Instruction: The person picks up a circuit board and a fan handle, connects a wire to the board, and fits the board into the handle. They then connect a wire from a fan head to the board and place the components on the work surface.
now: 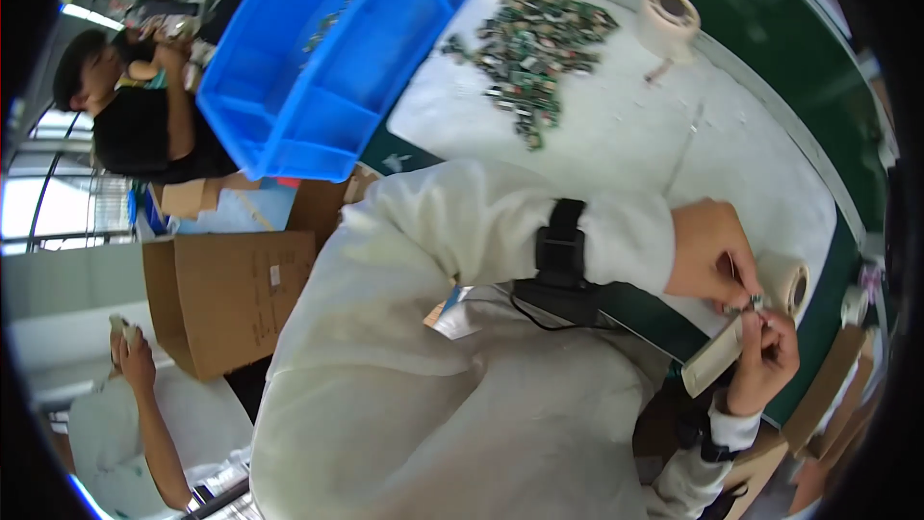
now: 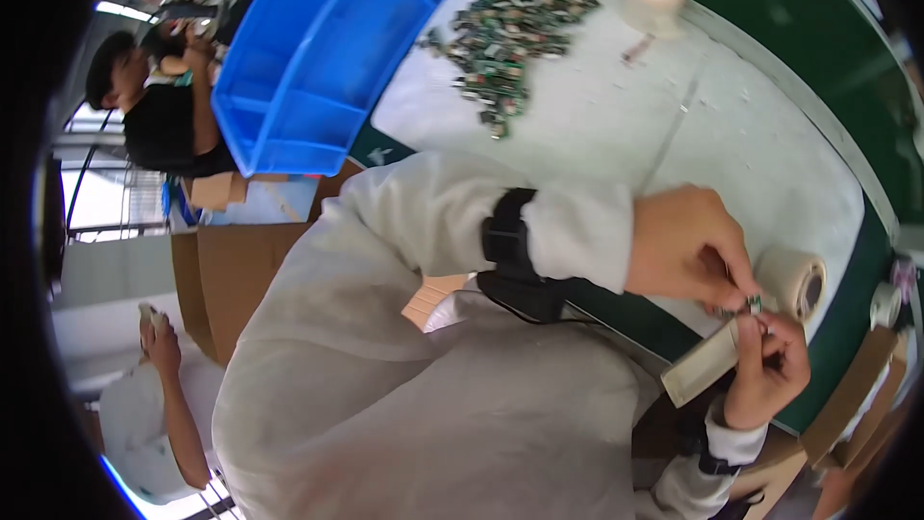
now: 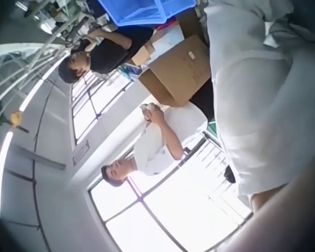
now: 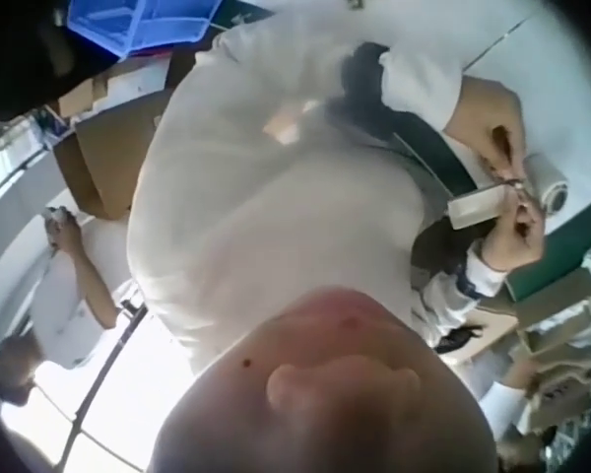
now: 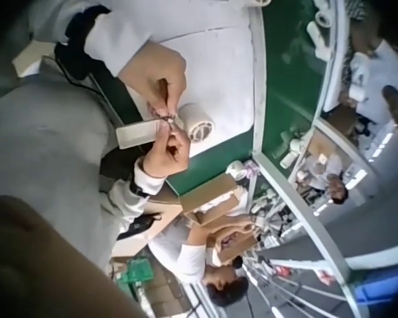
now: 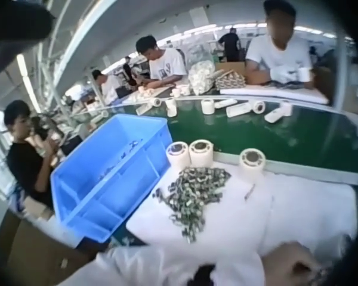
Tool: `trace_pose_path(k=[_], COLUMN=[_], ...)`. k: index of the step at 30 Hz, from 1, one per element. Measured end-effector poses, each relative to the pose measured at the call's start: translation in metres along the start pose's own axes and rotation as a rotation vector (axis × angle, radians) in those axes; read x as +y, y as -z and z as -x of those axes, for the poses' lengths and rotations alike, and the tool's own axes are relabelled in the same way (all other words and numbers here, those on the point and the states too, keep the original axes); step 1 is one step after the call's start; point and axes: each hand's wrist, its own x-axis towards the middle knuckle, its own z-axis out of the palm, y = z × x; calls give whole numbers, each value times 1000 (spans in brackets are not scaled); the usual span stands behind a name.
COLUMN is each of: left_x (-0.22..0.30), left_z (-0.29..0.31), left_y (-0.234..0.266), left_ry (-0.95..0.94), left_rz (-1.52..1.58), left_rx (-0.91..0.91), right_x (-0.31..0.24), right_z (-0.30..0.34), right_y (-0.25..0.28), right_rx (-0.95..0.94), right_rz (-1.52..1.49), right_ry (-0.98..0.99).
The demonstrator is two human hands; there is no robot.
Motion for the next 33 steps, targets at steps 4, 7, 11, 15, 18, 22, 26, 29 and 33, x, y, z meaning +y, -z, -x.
trace_pose_path(k=[4, 7, 11, 15, 18, 22, 26, 29, 33], left_x=[-10, -13, -13, -9, -6, -11, -7, -4, -4], left_z=[-2, -3, -2, -7, 2, 2, -2, -4, -3], left_y=[11, 24, 29, 22, 19, 17, 16, 18, 15], left_ry=[195, 279, 274, 254, 228, 131, 106, 143, 182], left_rz=[397, 392, 359, 179, 132, 72, 18, 29, 95], left_rx=[37, 70, 73, 22, 48, 72, 64, 56, 62], right_x=[-3, -17, -24, -20, -23, -30, -25, -18, -17], right_z=[-13, -25, -36, -36, -34, -35, -36, -42, -46], right_y=[-16, -23, -33, -31, -32, -32, -32, -31, -30], right_rx=[57, -40, -133, -55, 17, 28, 32, 65, 98], right_rz=[-70, -3, 57, -16, 6, 162, 249, 424, 590], right_ry=[9, 19, 173, 167, 139, 133, 237, 461, 590])
